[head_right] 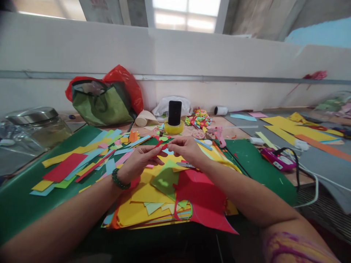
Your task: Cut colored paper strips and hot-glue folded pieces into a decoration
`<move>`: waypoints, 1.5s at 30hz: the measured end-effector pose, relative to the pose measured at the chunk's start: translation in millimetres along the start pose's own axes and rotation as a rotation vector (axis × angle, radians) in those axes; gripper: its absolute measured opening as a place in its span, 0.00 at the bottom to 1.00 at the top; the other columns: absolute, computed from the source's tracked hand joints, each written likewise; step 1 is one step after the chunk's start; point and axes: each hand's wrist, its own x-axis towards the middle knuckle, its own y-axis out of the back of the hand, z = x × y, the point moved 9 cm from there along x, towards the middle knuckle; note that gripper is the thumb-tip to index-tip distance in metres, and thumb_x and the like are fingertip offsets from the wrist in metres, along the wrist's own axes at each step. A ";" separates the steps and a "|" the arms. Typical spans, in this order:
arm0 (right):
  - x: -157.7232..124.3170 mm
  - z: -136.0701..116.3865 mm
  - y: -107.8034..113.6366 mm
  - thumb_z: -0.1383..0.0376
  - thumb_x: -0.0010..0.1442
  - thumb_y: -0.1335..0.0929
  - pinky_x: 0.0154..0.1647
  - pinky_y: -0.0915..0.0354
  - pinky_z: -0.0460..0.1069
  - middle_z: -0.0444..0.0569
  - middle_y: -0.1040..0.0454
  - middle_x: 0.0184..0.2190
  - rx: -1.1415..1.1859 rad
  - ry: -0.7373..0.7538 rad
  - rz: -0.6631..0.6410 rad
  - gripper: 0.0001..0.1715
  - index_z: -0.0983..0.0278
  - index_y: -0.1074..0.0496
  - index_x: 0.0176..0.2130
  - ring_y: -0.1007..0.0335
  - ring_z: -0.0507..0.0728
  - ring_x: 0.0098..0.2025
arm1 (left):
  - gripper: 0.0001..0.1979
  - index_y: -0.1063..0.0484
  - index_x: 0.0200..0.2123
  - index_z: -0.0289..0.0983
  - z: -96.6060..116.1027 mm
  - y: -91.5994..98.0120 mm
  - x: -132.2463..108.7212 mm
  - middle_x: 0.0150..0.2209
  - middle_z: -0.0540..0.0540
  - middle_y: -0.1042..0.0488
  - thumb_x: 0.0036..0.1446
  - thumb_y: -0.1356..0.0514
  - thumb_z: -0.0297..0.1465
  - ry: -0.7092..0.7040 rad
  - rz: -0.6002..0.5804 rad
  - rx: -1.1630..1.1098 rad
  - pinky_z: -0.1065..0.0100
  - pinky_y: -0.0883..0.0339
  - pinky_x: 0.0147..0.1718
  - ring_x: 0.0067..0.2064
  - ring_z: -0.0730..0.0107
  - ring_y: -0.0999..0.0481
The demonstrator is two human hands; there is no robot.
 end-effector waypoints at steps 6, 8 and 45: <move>1.9 0.6 5.9 0.57 0.44 0.29 0.21 0.44 0.45 0.41 0.32 0.16 -0.084 0.005 -0.005 0.13 0.66 0.24 0.25 0.41 0.48 0.19 | 0.22 0.20 0.32 0.34 -0.5 -12.2 -3.6 0.40 0.40 0.19 0.48 0.34 0.49 0.047 -0.154 0.107 0.73 0.33 0.29 0.28 0.71 0.22; 0.9 0.6 4.5 0.58 0.45 0.30 0.21 0.44 0.45 0.43 0.30 0.17 -0.143 0.003 -0.026 0.13 0.66 0.24 0.25 0.40 0.48 0.20 | 0.22 0.20 0.32 0.34 -3.4 -15.4 -4.0 0.40 0.39 0.19 0.48 0.34 0.49 0.076 -0.210 0.120 0.72 0.33 0.29 0.29 0.70 0.22; -8.8 -15.8 -12.3 0.60 0.48 0.30 0.25 0.39 0.46 0.45 0.27 0.21 -0.273 0.164 -0.128 0.10 0.65 0.25 0.24 0.35 0.50 0.24 | 0.22 0.20 0.30 0.33 -19.1 -25.3 -8.1 0.37 0.39 0.19 0.46 0.34 0.48 0.206 -0.350 0.061 0.73 0.32 0.27 0.27 0.71 0.22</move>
